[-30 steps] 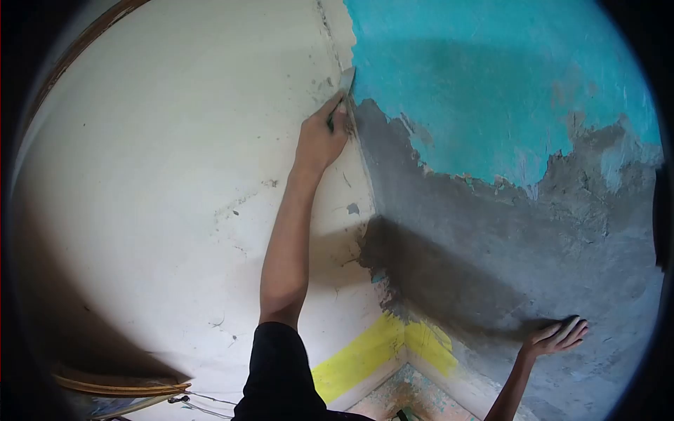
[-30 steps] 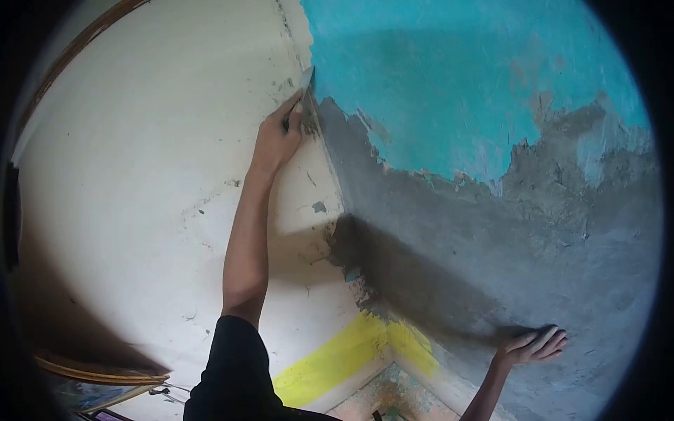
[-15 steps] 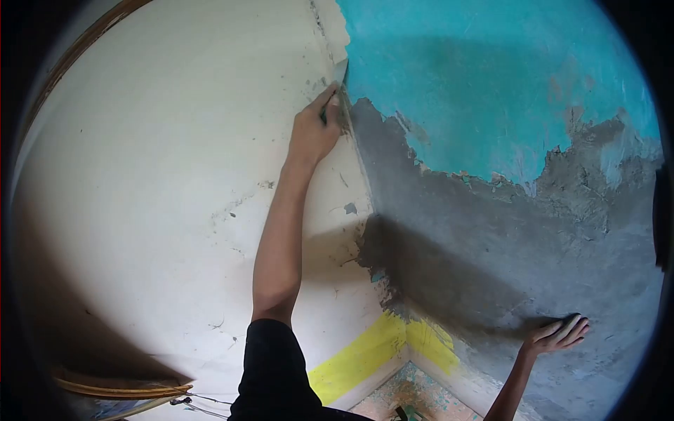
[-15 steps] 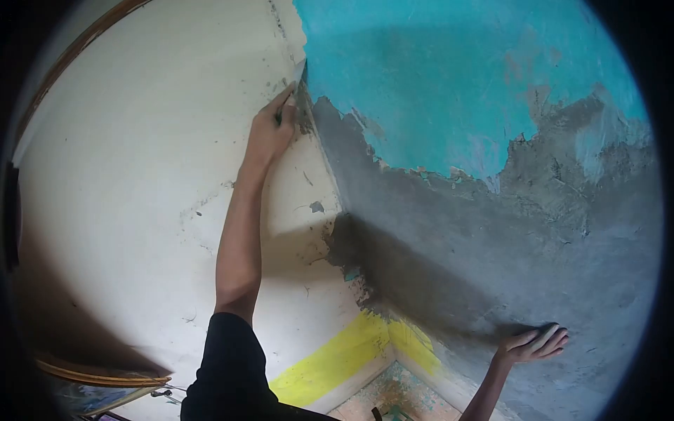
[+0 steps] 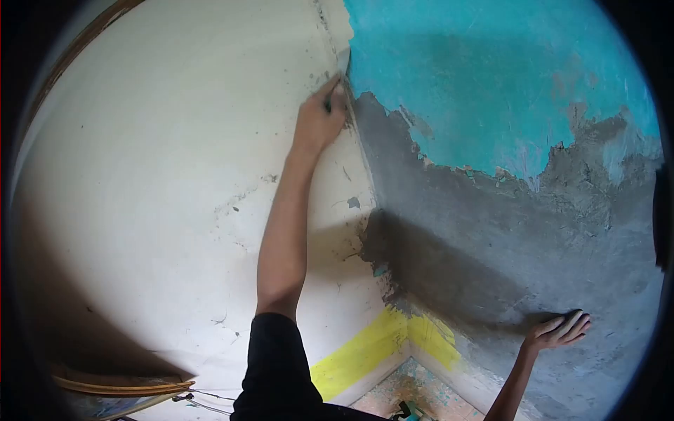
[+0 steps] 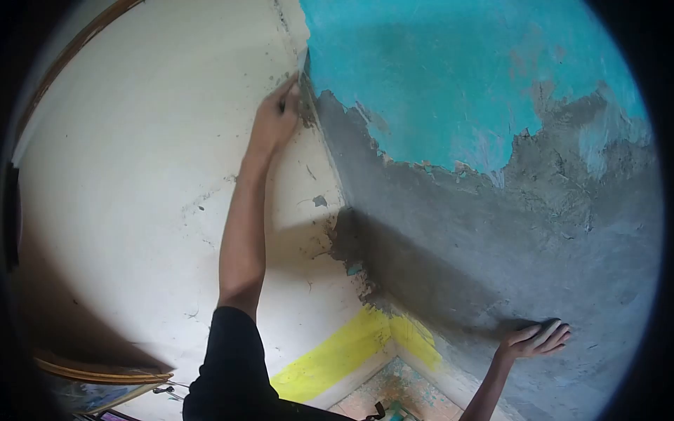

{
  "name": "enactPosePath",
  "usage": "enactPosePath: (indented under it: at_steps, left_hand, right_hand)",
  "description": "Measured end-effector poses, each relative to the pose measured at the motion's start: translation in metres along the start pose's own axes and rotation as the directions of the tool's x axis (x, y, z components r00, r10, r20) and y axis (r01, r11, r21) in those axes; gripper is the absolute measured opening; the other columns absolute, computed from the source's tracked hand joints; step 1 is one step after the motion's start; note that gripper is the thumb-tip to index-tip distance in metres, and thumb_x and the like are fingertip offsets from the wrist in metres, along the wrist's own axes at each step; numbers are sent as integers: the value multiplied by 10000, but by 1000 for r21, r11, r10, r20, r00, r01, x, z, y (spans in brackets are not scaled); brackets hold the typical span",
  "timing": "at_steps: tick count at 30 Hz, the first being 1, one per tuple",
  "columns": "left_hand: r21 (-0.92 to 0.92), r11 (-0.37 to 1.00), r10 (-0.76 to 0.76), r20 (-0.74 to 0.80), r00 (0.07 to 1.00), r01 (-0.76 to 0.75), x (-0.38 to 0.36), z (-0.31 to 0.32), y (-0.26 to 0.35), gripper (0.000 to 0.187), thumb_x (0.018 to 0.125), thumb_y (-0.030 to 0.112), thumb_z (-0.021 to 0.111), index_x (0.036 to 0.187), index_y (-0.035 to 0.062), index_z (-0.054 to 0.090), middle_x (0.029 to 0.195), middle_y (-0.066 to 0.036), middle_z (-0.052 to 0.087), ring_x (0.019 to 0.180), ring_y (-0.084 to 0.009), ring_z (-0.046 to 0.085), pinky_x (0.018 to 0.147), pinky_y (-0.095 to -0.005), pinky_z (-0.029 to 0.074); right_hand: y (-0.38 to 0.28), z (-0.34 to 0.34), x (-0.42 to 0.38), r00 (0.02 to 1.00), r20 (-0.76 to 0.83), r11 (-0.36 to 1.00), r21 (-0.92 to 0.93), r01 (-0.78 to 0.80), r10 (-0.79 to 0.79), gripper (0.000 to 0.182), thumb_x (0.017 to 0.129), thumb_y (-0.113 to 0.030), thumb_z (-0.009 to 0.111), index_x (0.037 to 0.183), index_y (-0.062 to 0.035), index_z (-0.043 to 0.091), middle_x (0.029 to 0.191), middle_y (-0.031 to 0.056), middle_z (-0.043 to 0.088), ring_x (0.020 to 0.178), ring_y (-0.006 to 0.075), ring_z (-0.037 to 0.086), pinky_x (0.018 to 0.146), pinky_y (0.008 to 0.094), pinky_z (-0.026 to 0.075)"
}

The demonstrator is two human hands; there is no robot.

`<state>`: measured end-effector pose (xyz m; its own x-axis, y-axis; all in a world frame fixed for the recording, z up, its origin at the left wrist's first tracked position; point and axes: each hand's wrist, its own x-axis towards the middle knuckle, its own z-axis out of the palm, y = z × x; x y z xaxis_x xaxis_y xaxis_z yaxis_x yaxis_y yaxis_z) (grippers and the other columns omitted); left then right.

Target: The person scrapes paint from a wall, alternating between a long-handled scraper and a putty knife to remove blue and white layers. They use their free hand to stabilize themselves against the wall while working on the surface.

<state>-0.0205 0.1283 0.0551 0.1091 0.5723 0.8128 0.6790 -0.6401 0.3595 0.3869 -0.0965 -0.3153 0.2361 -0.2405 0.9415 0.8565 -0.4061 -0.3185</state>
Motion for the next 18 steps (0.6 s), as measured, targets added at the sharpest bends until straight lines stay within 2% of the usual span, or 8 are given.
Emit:
enactPosePath:
  at_steps: [3,5,7,9,10,13,17,18]
  left_hand:
    - [38,999,16,-11,1000,-16,-8,-6,-4,379,961,251,504,1295,97,593,1002,-258,675,984,-357,670,882,-377,497]
    - [50,996,69,48,996,-72,-25,-1,-15,388,959,262,495,1297,98,592,1016,-261,674,998,-357,666,895,-370,492]
    - [66,995,66,41,997,-69,-16,-1,-14,390,960,268,490,1299,104,593,1036,-256,673,994,-364,665,887,-382,495]
    - [85,992,92,2,996,-92,-1,-6,-8,389,962,264,489,1301,104,590,1055,-260,668,987,-366,667,888,-388,496]
    - [43,998,46,17,999,-47,-1,-9,-7,389,961,260,490,1303,104,588,1049,-272,663,963,-367,671,883,-389,499]
    - [51,998,36,21,999,-37,-22,-1,-1,391,956,260,494,1301,101,588,1028,-284,660,938,-370,672,874,-384,501]
    - [42,997,68,-40,997,-66,-2,-5,11,385,958,263,496,1295,106,594,1009,-284,663,903,-367,677,857,-381,507]
    - [65,998,16,-14,1000,-15,2,-7,14,384,959,262,496,1295,104,594,1002,-281,665,889,-363,680,850,-381,508]
  right_hand:
    - [2,-4,2,1000,29,1000,4,8,-8,477,986,-240,379,1312,71,534,1435,212,457,1391,342,362,1178,466,144]
    - [-1,-4,5,999,37,1000,-9,-11,11,474,986,-236,377,1311,72,534,1437,213,455,1391,341,361,1179,461,142]
    - [-5,-4,9,1000,-11,999,41,14,-13,457,1003,-233,380,1336,40,532,1441,176,470,1389,322,373,1161,471,156]
    - [-3,-4,5,1000,-5,1000,27,14,-13,467,1000,-242,376,1326,54,532,1445,191,457,1393,332,362,1169,462,148]
    - [-1,-2,4,1000,3,1000,12,14,-14,479,997,-251,372,1317,68,531,1449,206,444,1397,342,352,1177,454,140]
    - [0,-4,3,999,40,1000,6,-7,7,481,999,-255,371,1321,66,528,1453,205,438,1398,342,352,1178,454,137]
    - [-3,-2,6,1000,-6,999,30,13,-13,461,1002,-236,374,1335,43,530,1441,190,463,1390,326,369,1162,477,149]
    - [-4,-2,7,1000,-18,999,40,11,-10,462,1000,-232,379,1340,47,521,1441,191,463,1392,326,365,1161,480,147]
